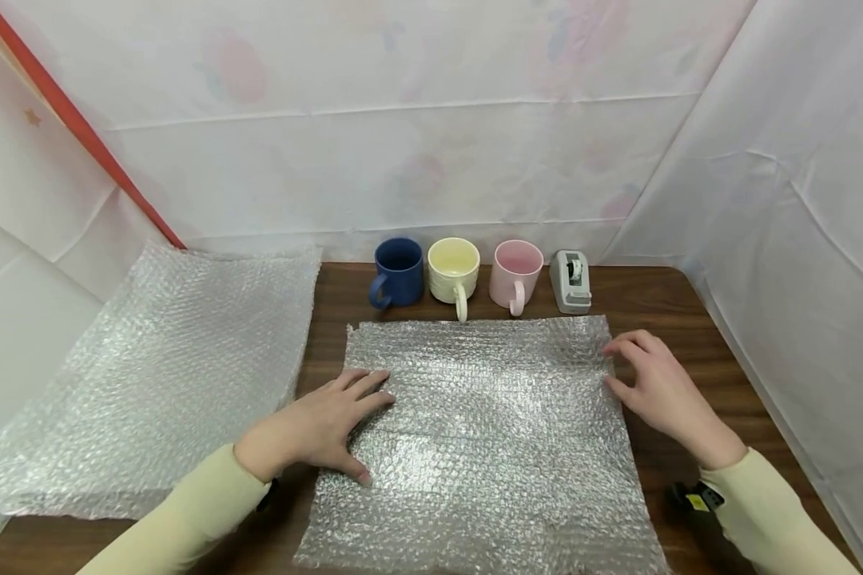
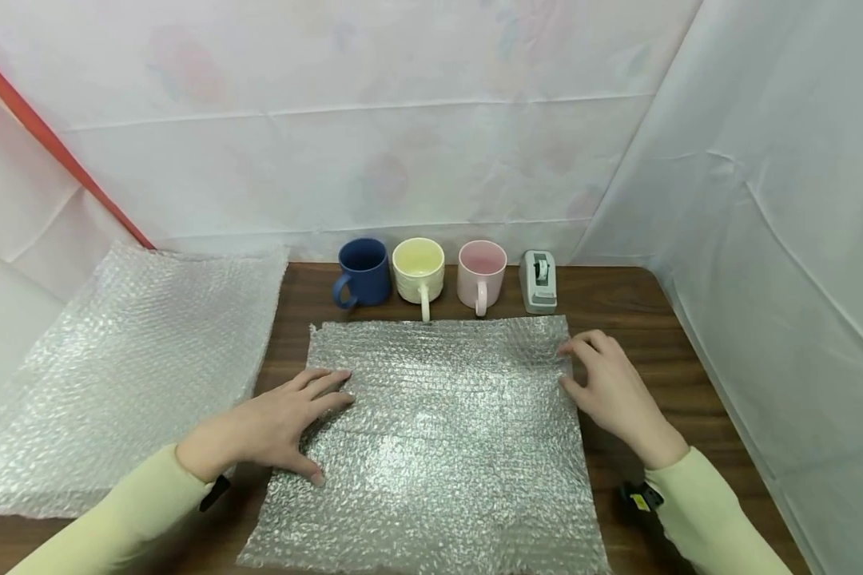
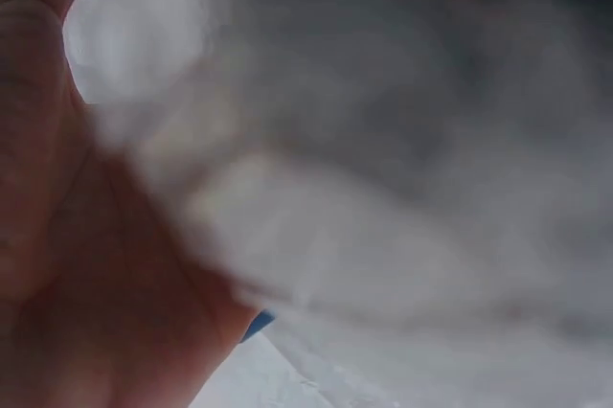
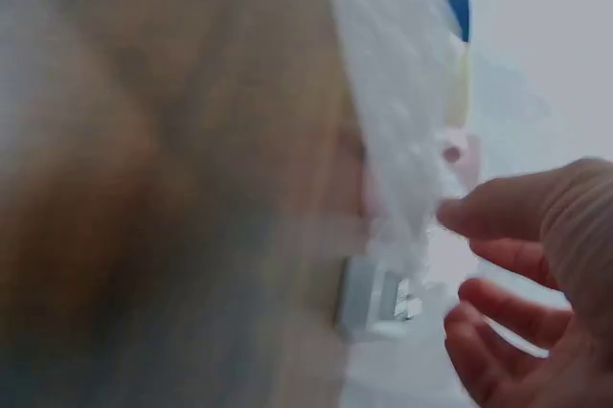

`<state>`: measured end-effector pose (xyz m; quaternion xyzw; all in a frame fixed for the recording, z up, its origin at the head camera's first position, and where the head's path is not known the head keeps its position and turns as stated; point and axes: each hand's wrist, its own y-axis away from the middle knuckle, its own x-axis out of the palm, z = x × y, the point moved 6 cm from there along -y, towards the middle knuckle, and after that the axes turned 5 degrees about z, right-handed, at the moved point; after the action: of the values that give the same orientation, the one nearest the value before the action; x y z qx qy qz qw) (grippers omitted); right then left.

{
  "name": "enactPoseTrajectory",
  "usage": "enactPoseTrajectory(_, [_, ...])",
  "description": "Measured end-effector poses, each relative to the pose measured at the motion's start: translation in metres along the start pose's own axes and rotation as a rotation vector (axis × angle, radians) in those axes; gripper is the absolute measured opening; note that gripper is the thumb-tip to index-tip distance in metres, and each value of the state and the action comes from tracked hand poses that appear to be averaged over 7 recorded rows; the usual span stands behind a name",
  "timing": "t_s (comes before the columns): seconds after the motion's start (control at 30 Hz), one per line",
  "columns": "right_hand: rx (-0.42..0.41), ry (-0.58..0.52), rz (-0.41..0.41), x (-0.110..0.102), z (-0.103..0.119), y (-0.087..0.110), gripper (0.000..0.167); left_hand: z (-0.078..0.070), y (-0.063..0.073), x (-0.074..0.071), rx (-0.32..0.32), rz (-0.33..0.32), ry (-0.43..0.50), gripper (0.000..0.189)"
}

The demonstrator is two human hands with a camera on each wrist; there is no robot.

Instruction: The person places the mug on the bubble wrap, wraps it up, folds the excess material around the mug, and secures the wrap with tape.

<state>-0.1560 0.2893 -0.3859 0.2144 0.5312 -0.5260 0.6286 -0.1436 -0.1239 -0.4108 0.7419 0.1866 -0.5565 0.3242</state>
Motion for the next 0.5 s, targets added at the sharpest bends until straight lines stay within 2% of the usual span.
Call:
enactPoseTrajectory(0.1, [-0.079, -0.003, 0.018, -0.001, 0.013, -0.02, 0.034, 0.001, -0.001, 0.001, -0.007, -0.001, -0.015, 0.11])
enactPoseTrajectory(0.23, [-0.142, -0.029, 0.103, 0.013, 0.027, -0.047, 0.033, 0.002, -0.001, 0.0, -0.03, 0.018, -0.015, 0.11])
enactPoseTrajectory(0.33, [-0.154, -0.062, 0.193, 0.03, 0.034, -0.063, 0.032, 0.002, -0.001, 0.0, -0.047, 0.037, 0.002, 0.111])
enactPoseTrajectory(0.5, [-0.102, -0.096, 0.369, 0.058, 0.033, -0.075, 0.037, 0.0, 0.0, 0.002, -0.043, 0.033, 0.019, 0.111])
